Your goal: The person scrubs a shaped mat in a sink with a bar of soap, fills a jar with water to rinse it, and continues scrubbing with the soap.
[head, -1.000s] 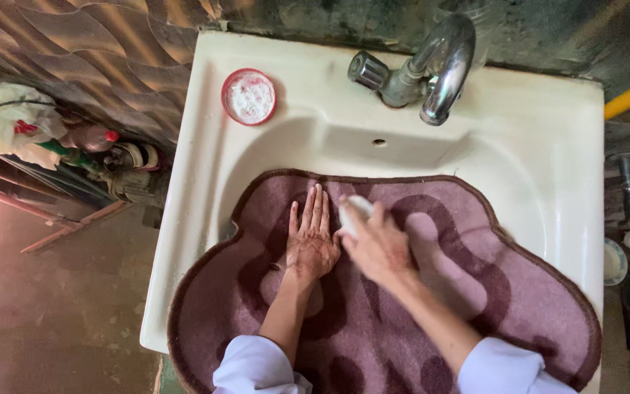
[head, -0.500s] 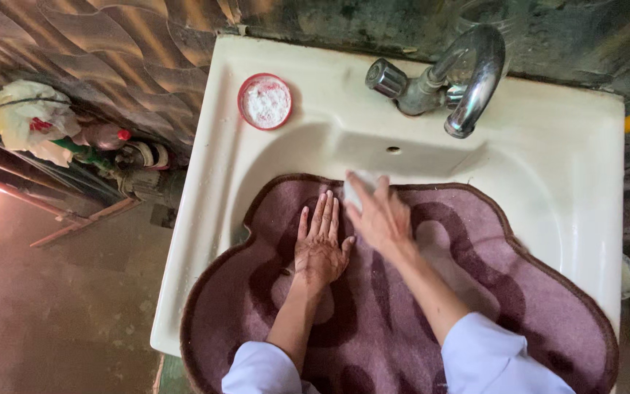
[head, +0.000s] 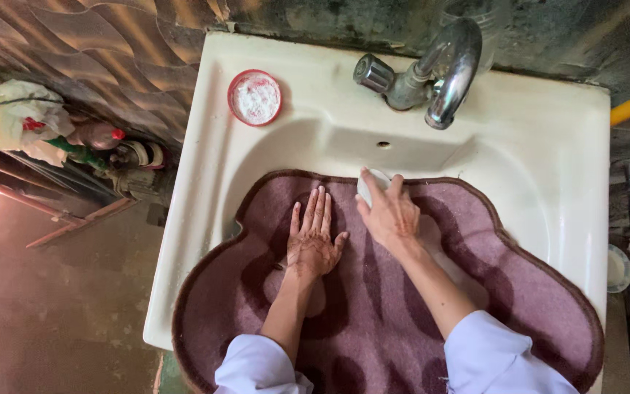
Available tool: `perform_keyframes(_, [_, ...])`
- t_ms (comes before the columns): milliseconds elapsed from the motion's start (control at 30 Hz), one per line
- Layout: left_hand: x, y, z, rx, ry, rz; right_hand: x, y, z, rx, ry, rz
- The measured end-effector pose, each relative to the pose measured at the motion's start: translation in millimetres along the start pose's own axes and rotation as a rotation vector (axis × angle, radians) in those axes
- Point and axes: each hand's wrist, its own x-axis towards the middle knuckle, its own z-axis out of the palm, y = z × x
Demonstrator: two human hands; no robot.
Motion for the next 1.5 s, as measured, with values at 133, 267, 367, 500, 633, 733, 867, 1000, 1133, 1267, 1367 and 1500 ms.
perform_keyframes(133, [7.2,1.3,-18.5,-0.048,-0.254,-0.007,-25.4,-6.6,4.0,-0.002,-0.016,-0.120])
perform_keyframes(267, [5.9,3.4,-27.6,-0.071,-0.218,-0.006,-52.0,11.1,9.5,-0.042,-0.035,-0.224])
perform_keyframes(367, [4.6,5.4,-31.9,-0.135,-0.257,-0.042,-30.4,50.3,-18.6,-0.123,0.081,-0.079])
perform_keyframes(500, [9.3,8.9,-36.7,-0.116,-0.313,-0.059,-28.0,64.7,-53.8,-0.258,0.154,0.068])
perform_keyframes(633, [8.1,7.5,-32.1,-0.091,-0.292,-0.044,-49.0,15.4,-43.7,0.102,-0.178,0.241])
perform_keyframes(733, [9.7,5.5,-23.4,-0.012,-0.225,-0.005,-71.3,-4.1,-14.3,-0.024,-0.156,-0.022])
perform_keyframes(867, [9.2,6.2,-26.1,-0.117,-0.305,-0.037,-46.9,41.4,-13.1,-0.034,0.037,-0.013])
perform_keyframes(1000, [8.5,7.9,-33.4,-0.095,-0.318,-0.049,-19.3,67.0,-47.0,-0.242,0.024,0.132])
perform_keyframes(1133, [11.8,8.5,-34.2,-0.076,-0.314,-0.035,-46.6,23.8,-41.4,-0.123,-0.165,0.131])
perform_keyframes(1267, [8.0,4.1,-25.4,-0.020,-0.303,-0.001,-101.8,2.1,-6.2,-0.096,-0.078,-0.150])
perform_keyframes(1367, [8.5,3.5,-19.5,-0.134,-0.221,-0.004,-85.0,47.7,-21.6,-0.130,-0.112,0.036])
perform_keyframes(1500, [5.5,9.9,-17.6,-0.119,-0.200,-0.032,-68.1,66.2,-31.5,-0.268,0.118,0.051])
